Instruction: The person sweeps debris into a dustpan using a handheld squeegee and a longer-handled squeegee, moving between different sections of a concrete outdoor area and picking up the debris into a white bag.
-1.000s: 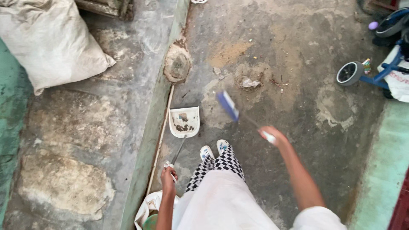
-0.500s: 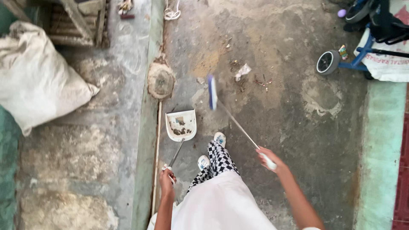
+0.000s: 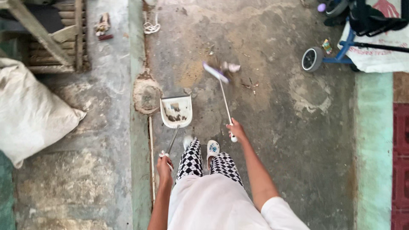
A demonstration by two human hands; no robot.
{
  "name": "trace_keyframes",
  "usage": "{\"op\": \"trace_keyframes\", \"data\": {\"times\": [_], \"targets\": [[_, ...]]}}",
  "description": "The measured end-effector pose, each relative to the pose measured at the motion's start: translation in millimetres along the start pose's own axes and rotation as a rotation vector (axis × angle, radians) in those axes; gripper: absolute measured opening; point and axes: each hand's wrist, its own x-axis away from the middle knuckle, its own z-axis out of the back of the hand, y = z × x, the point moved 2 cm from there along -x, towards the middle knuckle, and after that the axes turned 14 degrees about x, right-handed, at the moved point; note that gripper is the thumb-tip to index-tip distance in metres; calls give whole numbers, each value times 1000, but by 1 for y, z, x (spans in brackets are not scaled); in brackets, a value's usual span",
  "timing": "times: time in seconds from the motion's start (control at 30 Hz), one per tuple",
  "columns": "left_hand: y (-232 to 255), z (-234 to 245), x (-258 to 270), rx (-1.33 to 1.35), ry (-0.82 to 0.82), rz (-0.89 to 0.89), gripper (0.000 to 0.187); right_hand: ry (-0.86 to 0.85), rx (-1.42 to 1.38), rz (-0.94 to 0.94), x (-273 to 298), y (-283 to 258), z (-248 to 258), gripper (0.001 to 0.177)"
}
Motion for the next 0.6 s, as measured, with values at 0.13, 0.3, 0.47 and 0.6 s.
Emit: {"op": "trace_keyframes", "data": {"times": [0.13, 0.3, 0.47, 0.6], "targets": [[28, -43, -33, -44, -55, 12, 9, 68, -395, -42, 44, 20, 19, 65], [66, -103, -80, -113, -176, -49, 14, 277, -339, -207, 136, 50, 56, 44], [106, -161, -129, -85, -207, 75, 10, 406, -395, -325, 141, 32, 64, 31], [134, -187, -160, -87, -259, 124, 14, 477, -527, -257, 103, 20, 77, 36]]}}
